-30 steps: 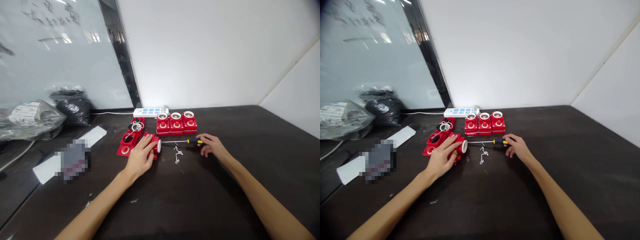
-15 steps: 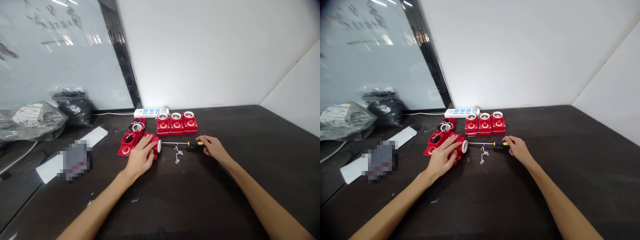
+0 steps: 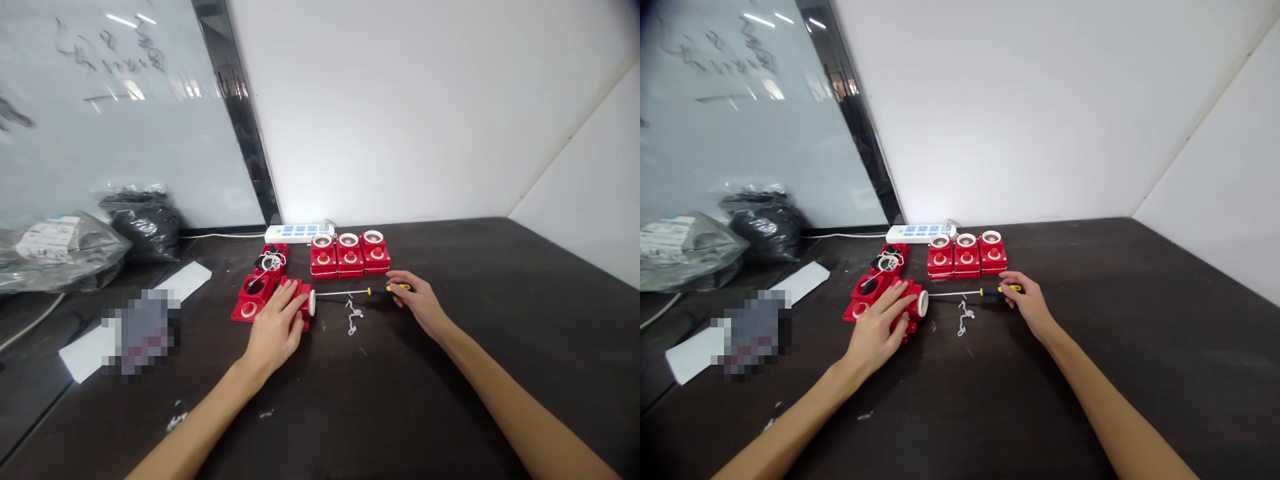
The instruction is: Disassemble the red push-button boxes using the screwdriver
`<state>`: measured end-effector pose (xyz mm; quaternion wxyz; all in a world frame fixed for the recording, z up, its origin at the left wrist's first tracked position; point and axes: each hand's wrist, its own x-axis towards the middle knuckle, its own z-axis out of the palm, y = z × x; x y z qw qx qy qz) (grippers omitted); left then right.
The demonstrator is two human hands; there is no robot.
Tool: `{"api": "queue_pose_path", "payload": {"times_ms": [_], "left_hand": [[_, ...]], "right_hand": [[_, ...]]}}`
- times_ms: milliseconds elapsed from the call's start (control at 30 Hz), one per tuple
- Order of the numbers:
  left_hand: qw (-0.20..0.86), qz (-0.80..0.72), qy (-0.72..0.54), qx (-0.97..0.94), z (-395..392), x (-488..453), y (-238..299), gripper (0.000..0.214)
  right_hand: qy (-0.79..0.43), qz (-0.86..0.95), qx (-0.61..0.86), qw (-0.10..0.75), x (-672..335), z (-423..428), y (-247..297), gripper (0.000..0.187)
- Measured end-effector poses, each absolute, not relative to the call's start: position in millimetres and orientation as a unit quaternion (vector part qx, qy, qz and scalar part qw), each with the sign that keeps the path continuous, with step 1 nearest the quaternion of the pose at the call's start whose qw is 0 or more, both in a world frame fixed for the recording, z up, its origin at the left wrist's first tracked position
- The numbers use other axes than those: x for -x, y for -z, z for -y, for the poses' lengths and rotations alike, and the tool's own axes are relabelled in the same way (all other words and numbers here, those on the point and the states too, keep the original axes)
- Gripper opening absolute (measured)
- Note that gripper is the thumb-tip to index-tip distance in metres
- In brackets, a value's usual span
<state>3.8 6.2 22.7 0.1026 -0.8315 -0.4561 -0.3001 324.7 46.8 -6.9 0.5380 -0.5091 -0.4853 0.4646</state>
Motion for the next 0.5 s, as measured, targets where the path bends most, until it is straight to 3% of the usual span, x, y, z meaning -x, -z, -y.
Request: {"api": "queue_pose_path", "payload": {"times_ms": [133, 300, 500], "left_hand": [[0.095, 0.451, 0.307, 0.833, -4.2, -2.9, -21.2, 0.035], [0.098, 0.448, 0.309, 0.833, -2.6, -3.5, -21.5, 0.034], [0.101, 0.449, 0.306, 0.834, -2.4, -3.6, -21.4, 0.034]], "right_hand": [[-0.548, 0.422, 0.488, 0.532, -324.5, -44.3, 1.5, 0.038], [-0.505, 0.448, 0.518, 0.525, -324.7, -42.8, -1.4, 0.038], [-0.559, 0.429, 0.505, 0.498, -325.7, -40.6, -6.9, 0.036]]}}
